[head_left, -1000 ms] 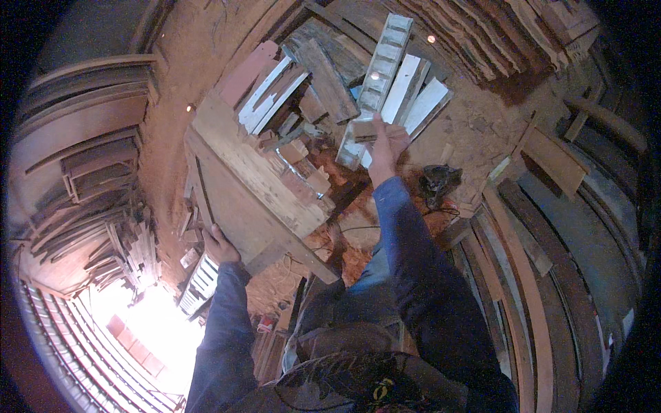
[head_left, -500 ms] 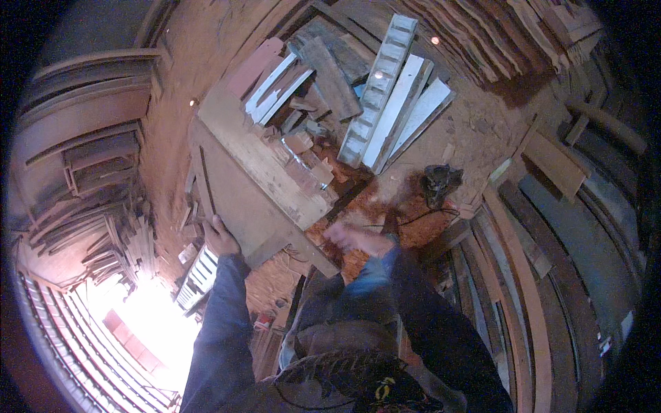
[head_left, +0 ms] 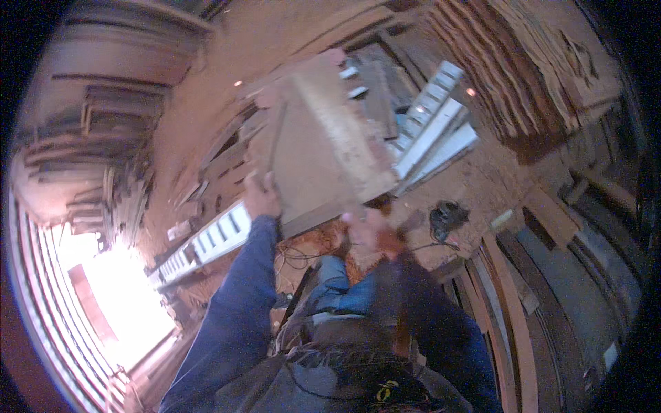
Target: The person uses a circular saw to cut a wooden plank on a workbench in a cluttered workshop. They repeatedly position the wood, cut it, and set the cut pieces aside while handling various scrap pieces nearby.
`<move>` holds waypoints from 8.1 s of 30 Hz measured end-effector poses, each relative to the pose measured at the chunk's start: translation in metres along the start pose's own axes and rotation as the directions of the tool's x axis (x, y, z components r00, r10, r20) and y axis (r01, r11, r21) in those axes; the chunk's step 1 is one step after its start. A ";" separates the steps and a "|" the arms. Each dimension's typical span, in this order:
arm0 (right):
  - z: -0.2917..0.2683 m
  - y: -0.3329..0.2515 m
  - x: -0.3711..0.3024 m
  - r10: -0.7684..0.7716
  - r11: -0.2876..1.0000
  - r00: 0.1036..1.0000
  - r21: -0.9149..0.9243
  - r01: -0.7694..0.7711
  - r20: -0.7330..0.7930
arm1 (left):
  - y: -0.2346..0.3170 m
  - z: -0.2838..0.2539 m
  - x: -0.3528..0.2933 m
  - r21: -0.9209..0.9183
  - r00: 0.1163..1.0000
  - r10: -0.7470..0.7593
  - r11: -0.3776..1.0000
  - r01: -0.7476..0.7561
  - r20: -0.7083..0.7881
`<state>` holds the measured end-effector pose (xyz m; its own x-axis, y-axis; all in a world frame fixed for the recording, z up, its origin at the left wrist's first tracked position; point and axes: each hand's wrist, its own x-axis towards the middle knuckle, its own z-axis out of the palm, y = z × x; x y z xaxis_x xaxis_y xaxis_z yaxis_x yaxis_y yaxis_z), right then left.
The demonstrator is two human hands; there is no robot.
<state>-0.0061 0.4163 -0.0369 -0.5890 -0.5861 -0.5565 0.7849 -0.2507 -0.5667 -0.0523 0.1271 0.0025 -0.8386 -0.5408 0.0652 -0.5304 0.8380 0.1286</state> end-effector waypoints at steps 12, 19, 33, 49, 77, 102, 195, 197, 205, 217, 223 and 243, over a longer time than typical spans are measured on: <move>0.006 0.062 -0.054 -0.183 0.964 0.863 -0.259 0.063 -0.471 | -0.027 -0.013 -0.023 -0.559 0.983 0.158 0.809 -0.181 -0.090; 0.045 0.173 -0.161 -0.208 0.976 0.538 -0.142 0.163 -0.817 | -0.276 -0.050 -0.073 -0.532 0.984 0.105 0.830 -0.167 -0.145; -0.026 0.333 -0.259 0.043 0.986 0.396 0.102 0.131 -0.917 | -0.573 -0.122 0.009 0.127 0.949 0.215 0.960 -0.249 0.231; -0.077 0.341 -0.236 0.241 0.698 0.593 0.562 0.443 -0.768 | -0.541 -0.115 0.028 0.245 0.907 0.183 0.925 -0.290 0.379; 0.295 0.616 -0.217 0.264 0.386 0.509 0.573 0.723 -0.819 | -0.290 -0.141 0.035 -0.205 0.814 0.490 0.871 -0.446 0.313; 0.394 0.340 -0.203 -0.164 0.896 0.349 0.008 0.444 -0.923 | -0.295 -0.129 0.044 -0.154 0.748 0.582 0.811 -0.565 0.320; 0.378 0.205 0.142 -0.666 0.725 0.695 -0.454 0.518 -0.271 | -0.474 -0.085 0.135 -0.112 0.879 0.466 0.883 -0.456 0.100; 0.345 0.200 0.135 -0.552 0.828 0.642 -0.257 0.499 -0.532 | -0.469 -0.078 0.146 -0.005 0.898 0.419 0.906 -0.422 0.134; 0.279 0.118 0.109 -0.343 0.869 0.486 -0.076 0.488 -0.804 | -0.424 -0.077 0.166 0.127 0.950 0.154 0.973 -0.194 0.272; 0.253 0.081 0.118 -0.338 0.799 0.565 0.088 0.595 -0.753 | -0.399 -0.091 0.159 0.084 0.949 0.053 0.993 -0.083 0.311; 0.258 0.067 0.123 -0.305 0.786 0.565 0.133 0.603 -0.766 | -0.398 -0.091 0.156 0.104 0.974 0.181 0.975 -0.195 0.134; 0.260 0.115 0.173 -0.503 0.605 0.622 0.269 0.749 -0.599 | -0.401 -0.079 0.189 -0.017 0.885 0.301 0.949 -0.316 0.354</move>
<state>0.0325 0.0855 -0.0402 -0.8772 0.2232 -0.4251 0.0859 -0.7982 -0.5962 0.0114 -0.3167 0.0418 -0.9461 -0.2009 -0.2541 -0.2364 0.9645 0.1178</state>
